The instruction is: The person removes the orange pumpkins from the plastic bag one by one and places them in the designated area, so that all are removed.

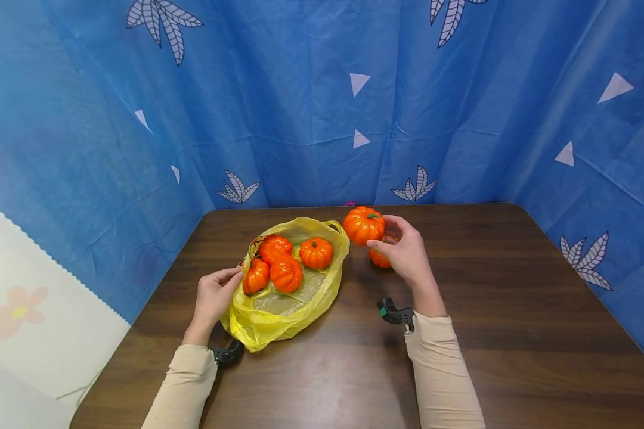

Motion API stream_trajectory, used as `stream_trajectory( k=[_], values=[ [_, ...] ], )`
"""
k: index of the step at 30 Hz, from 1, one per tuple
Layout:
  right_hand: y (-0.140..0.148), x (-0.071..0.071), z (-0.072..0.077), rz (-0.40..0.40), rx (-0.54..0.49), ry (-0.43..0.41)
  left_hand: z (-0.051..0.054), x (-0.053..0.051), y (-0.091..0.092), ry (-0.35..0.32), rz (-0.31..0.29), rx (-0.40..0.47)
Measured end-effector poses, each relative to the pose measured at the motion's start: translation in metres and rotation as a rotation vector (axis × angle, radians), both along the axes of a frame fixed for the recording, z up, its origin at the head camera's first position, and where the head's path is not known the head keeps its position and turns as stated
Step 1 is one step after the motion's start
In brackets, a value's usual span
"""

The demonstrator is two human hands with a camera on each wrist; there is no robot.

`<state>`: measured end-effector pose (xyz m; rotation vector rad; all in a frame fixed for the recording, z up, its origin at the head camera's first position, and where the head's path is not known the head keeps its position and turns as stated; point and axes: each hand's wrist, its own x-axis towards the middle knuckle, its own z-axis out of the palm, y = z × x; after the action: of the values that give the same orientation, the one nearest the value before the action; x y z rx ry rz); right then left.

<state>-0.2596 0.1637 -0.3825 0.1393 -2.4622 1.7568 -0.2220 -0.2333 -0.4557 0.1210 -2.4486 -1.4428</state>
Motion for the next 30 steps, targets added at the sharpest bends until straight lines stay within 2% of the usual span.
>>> stream_trajectory(
  k=[7,20,30],
  values=[
    [0.008,0.001,-0.001,-0.032,0.002,-0.015,0.000,0.000,-0.002,-0.019,0.005,0.001],
    [0.025,-0.001,-0.003,-0.090,0.029,-0.022,0.000,0.000,-0.001,-0.011,0.004,-0.004],
    [0.042,-0.005,-0.014,-0.160,0.033,-0.023,0.001,0.000,0.000,-0.016,0.002,-0.011]
  ],
)
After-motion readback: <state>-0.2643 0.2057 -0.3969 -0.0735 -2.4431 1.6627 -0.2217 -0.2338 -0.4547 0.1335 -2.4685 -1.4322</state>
